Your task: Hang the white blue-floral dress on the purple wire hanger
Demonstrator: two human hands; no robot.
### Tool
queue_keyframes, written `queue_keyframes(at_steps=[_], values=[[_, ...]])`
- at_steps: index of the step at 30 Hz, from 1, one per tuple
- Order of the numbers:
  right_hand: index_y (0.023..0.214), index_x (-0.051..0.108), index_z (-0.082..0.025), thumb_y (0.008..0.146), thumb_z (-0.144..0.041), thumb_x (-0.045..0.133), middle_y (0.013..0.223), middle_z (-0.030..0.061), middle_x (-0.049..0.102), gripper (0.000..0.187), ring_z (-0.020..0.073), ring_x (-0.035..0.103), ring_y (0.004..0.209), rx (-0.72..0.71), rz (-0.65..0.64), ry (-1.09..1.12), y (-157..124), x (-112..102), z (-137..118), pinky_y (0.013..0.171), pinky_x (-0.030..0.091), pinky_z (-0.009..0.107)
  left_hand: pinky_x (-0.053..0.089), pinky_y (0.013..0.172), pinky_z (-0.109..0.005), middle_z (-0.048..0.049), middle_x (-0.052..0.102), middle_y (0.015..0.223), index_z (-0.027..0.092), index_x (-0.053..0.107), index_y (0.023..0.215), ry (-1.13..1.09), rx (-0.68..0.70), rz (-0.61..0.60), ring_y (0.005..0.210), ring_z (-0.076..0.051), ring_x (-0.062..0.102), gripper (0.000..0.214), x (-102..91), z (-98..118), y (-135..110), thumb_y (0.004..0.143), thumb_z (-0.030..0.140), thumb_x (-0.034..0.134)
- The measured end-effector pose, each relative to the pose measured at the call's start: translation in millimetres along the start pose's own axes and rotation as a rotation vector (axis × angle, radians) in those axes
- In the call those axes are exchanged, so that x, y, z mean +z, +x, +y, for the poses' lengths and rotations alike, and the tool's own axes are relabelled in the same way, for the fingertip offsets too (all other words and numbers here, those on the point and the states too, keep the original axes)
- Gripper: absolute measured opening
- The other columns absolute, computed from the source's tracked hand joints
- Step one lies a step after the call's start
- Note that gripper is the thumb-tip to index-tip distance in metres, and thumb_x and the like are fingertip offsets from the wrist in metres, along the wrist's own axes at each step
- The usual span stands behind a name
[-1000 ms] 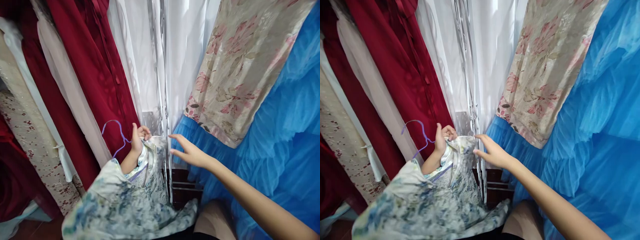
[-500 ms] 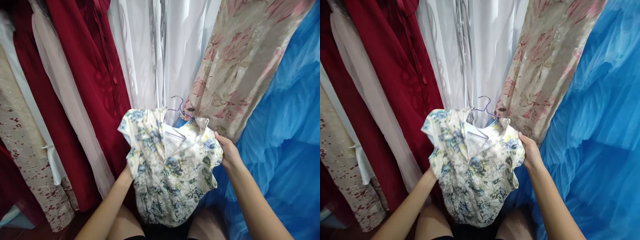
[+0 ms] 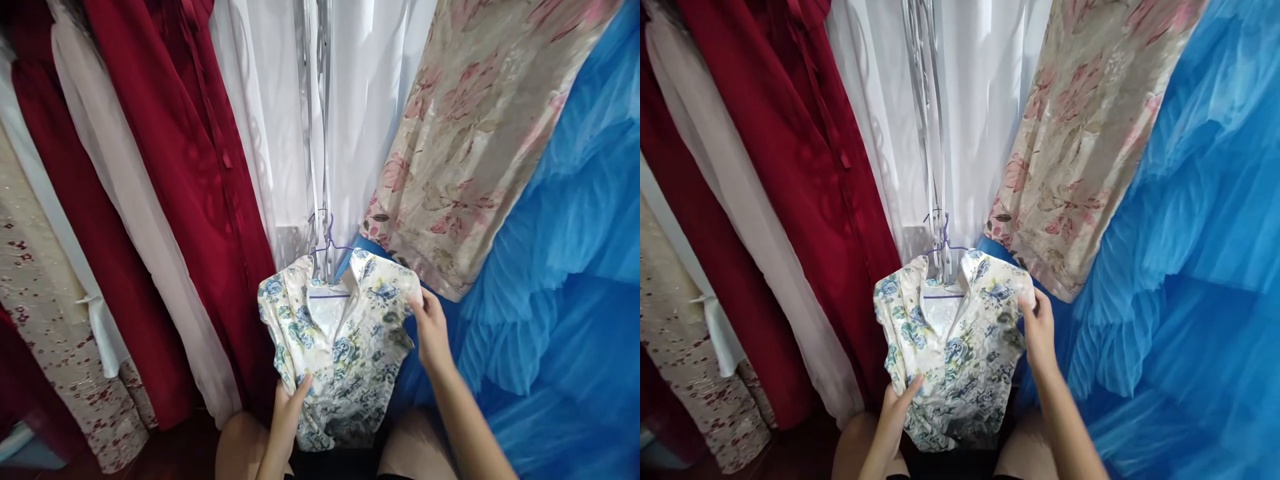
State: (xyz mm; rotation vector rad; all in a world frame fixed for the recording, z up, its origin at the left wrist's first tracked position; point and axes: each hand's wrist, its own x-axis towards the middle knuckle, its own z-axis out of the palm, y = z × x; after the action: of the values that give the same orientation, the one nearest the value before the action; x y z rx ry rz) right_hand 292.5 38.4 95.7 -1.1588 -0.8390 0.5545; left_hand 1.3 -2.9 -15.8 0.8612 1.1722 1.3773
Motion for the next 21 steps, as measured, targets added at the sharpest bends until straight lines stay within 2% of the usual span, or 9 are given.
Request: queue_keyframes(at_steps=[2, 3, 4, 5, 8, 10, 14, 18, 21], values=[[0.129, 0.054, -0.028, 0.085, -0.051, 0.067, 0.137, 0.009, 0.06, 0.051, 0.0303, 0.056, 0.127, -0.028, 0.267, -0.064, -45, 3, 31, 0.097, 0.052, 0.041, 0.044, 0.115, -0.048, -0.0154, 0.072, 0.124, 0.018, 0.072, 0.118, 0.01, -0.008, 0.005, 0.129, -0.036, 0.061, 0.064, 2.8, -11, -7, 0.068, 0.055, 0.085], [0.125, 0.055, -0.03, 0.089, -0.051, 0.063, 0.131, 0.0087, 0.062, 0.043, 0.0301, 0.059, 0.119, 0.004, 0.265, -0.061, -67, 7, 43, 0.093, 0.053, 0.042, 0.043, 0.116, -0.048, -0.015, 0.072, 0.126, 0.018, 0.072, 0.119, 0.017, -0.002, -0.011, 0.13, -0.036, 0.06, 0.063, 4.5, -13, -9, 0.068, 0.054, 0.085], [0.115, 0.058, -0.031, 0.09, -0.051, 0.06, 0.119, 0.0077, 0.066, 0.032, 0.0303, 0.062, 0.111, 0.042, 0.165, -0.055, -87, 13, 50, 0.088, 0.054, 0.042, 0.042, 0.116, -0.048, -0.0147, 0.071, 0.127, 0.018, 0.072, 0.119, 0.025, 0.004, -0.039, 0.13, -0.035, 0.06, 0.063, 6.5, -13, -11, 0.069, 0.054, 0.085], [0.104, 0.06, -0.031, 0.09, -0.052, 0.06, 0.106, 0.0066, 0.068, 0.025, 0.0306, 0.064, 0.102, 0.099, -0.049, -0.046, -104, 19, 54, 0.083, 0.054, 0.043, 0.042, 0.116, -0.048, -0.0146, 0.07, 0.128, 0.018, 0.072, 0.12, 0.033, 0.015, -0.072, 0.13, -0.035, 0.06, 0.062, 8.4, -11, -13, 0.07, 0.053, 0.084], [0.083, 0.059, -0.029, 0.088, -0.063, 0.061, 0.077, 0.0028, 0.066, 0.034, 0.0269, 0.064, 0.072, 0.302, -0.761, 0.012, -124, 43, 50, 0.066, 0.05, 0.04, 0.043, 0.116, -0.048, -0.0141, 0.07, 0.129, 0.018, 0.072, 0.122, 0.09, 0.074, -0.18, 0.128, -0.035, 0.061, 0.059, 12.7, 4, -20, 0.073, 0.048, 0.083], [0.073, 0.054, -0.027, 0.087, -0.07, 0.058, 0.064, 0.0004, 0.062, 0.045, 0.0224, 0.058, 0.059, 0.355, -0.913, 0.027, -119, 58, 43, 0.061, 0.046, 0.037, 0.041, 0.118, -0.048, -0.0129, 0.069, 0.131, 0.02, 0.07, 0.125, 0.162, 0.119, -0.233, 0.131, -0.035, 0.059, 0.055, 13.7, 14, -25, 0.078, 0.046, 0.08], [0.06, 0.046, -0.025, 0.081, -0.076, 0.061, 0.047, -0.0032, 0.049, 0.057, 0.0144, 0.04, 0.045, 0.388, -0.774, 0.066, -108, 69, 34, 0.052, 0.033, 0.03, 0.035, 0.122, -0.045, -0.0111, 0.062, 0.142, 0.024, 0.064, 0.136, 0.281, 0.17, -0.281, 0.14, -0.032, 0.05, 0.056, 15.3, 26, -41, 0.084, 0.041, 0.075], [0.063, 0.051, -0.022, 0.081, -0.064, 0.068, 0.047, -0.0051, 0.042, 0.049, 0.0104, 0.032, 0.045, 0.5, -0.669, 0.217, -107, 52, 26, 0.05, 0.022, 0.027, 0.031, 0.124, -0.047, -0.0127, 0.061, 0.143, 0.022, 0.06, 0.141, 0.236, 0.11, -0.287, 0.143, -0.033, 0.046, 0.065, 21.9, 25, -51, 0.083, 0.044, 0.076], [0.061, 0.053, -0.019, 0.081, -0.053, 0.072, 0.049, -0.0048, 0.04, 0.043, 0.0093, 0.032, 0.047, 0.559, -0.603, 0.327, -105, 36, 19, 0.051, 0.02, 0.027, 0.034, 0.122, -0.048, -0.0145, 0.064, 0.139, 0.018, 0.06, 0.14, 0.054, 0.015, -0.18, 0.141, -0.035, 0.049, 0.073, 24.4, 19, -49, 0.077, 0.048, 0.08]])
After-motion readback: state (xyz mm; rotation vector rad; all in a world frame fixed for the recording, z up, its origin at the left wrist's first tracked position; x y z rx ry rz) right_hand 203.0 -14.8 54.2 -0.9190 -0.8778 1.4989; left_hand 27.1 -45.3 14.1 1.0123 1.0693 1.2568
